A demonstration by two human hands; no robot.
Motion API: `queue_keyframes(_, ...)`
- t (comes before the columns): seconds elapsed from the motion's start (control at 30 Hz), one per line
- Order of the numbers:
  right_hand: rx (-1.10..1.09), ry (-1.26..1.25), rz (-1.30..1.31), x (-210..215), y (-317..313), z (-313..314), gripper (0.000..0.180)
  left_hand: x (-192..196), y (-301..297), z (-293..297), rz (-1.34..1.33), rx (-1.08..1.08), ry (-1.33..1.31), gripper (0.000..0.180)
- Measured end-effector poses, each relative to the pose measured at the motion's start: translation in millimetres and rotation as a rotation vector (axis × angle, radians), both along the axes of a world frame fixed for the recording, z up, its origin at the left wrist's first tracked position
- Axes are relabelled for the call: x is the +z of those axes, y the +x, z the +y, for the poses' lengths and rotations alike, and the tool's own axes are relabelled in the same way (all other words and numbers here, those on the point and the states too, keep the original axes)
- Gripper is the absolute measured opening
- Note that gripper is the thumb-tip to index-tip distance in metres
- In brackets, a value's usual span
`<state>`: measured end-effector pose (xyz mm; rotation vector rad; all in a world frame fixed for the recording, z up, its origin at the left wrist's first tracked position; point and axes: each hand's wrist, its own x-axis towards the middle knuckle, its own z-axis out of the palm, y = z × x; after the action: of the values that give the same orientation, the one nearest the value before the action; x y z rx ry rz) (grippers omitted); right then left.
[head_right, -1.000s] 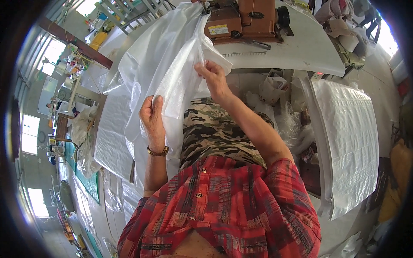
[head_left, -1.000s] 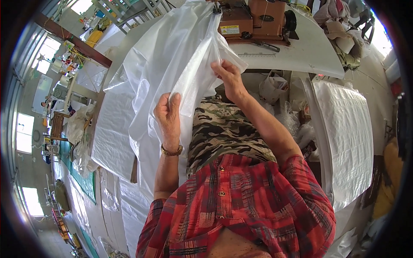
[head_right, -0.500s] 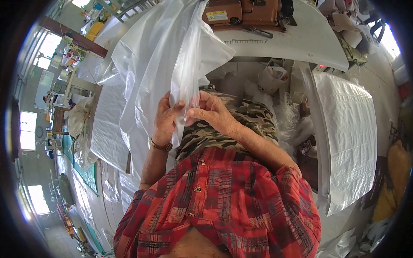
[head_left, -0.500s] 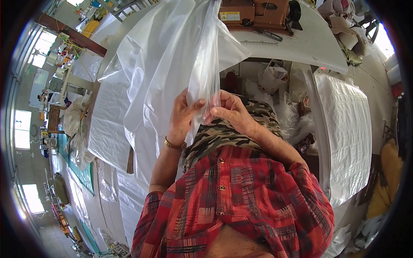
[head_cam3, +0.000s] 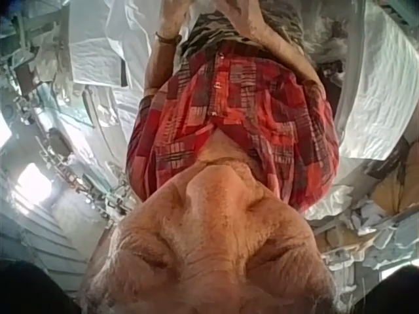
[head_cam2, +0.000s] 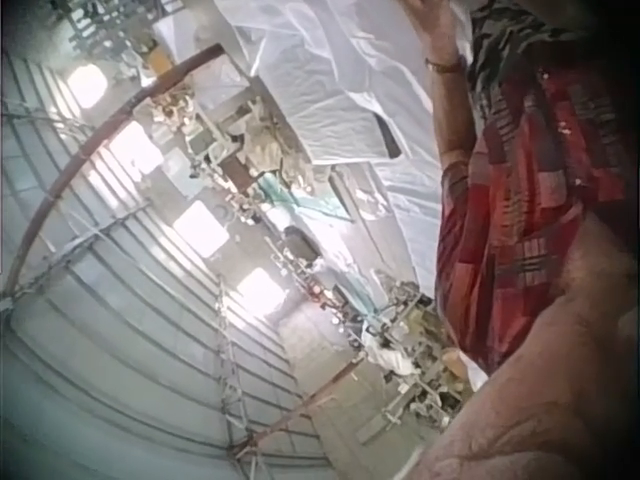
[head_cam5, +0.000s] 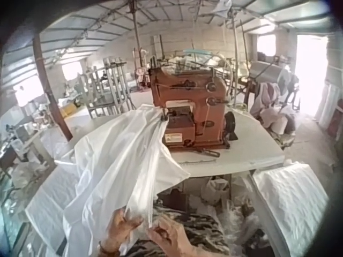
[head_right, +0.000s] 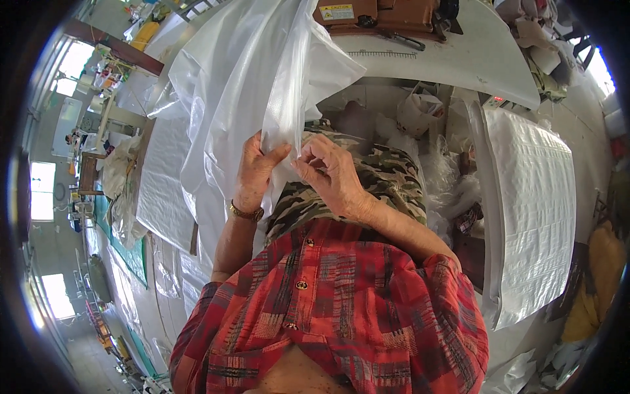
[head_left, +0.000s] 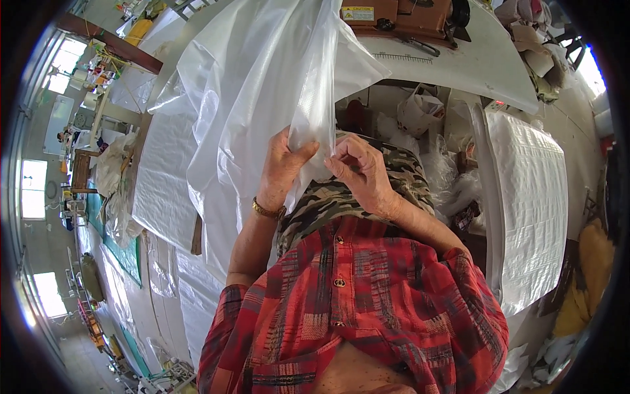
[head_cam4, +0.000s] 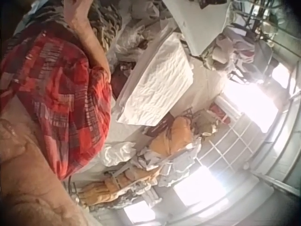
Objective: Sewing and folding large white woven plastic bags using an industrial sewing machine.
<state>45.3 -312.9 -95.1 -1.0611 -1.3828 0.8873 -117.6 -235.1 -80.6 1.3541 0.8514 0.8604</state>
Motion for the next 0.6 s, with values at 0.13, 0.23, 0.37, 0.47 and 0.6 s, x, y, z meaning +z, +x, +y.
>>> queue_keyframes(0.13, 0.014, 0.161, -0.057, 6.3, -1.0, 2.2, 0.016, -10.0, 0.9, 3.7, 0.095, 0.009, 0.071, 0.023)
queue_keyframes(0.23, 0.024, 0.237, -0.153, 7.7, -0.4, 3.5, 0.017, -11.9, 2.3, 2.7, 0.125, 0.008, 0.122, 0.021)
queue_keyframes(0.37, 0.039, 0.235, -0.189, 10.3, -0.7, 3.0, 0.018, -8.6, 5.7, 0.1, 0.242, 0.054, 0.357, 0.019)
queue_keyframes(0.47, 0.065, 0.289, -0.265, 19.4, 0.6, 3.1, 0.021, 6.5, 18.2, -17.4, 0.281, 0.286, 0.641, 0.018)
queue_keyframes(0.6, 0.024, 0.381, -0.349, 21.9, 3.2, 8.6, 0.023, 12.6, 8.5, -23.8, 0.459, 0.273, 0.542, 0.014)
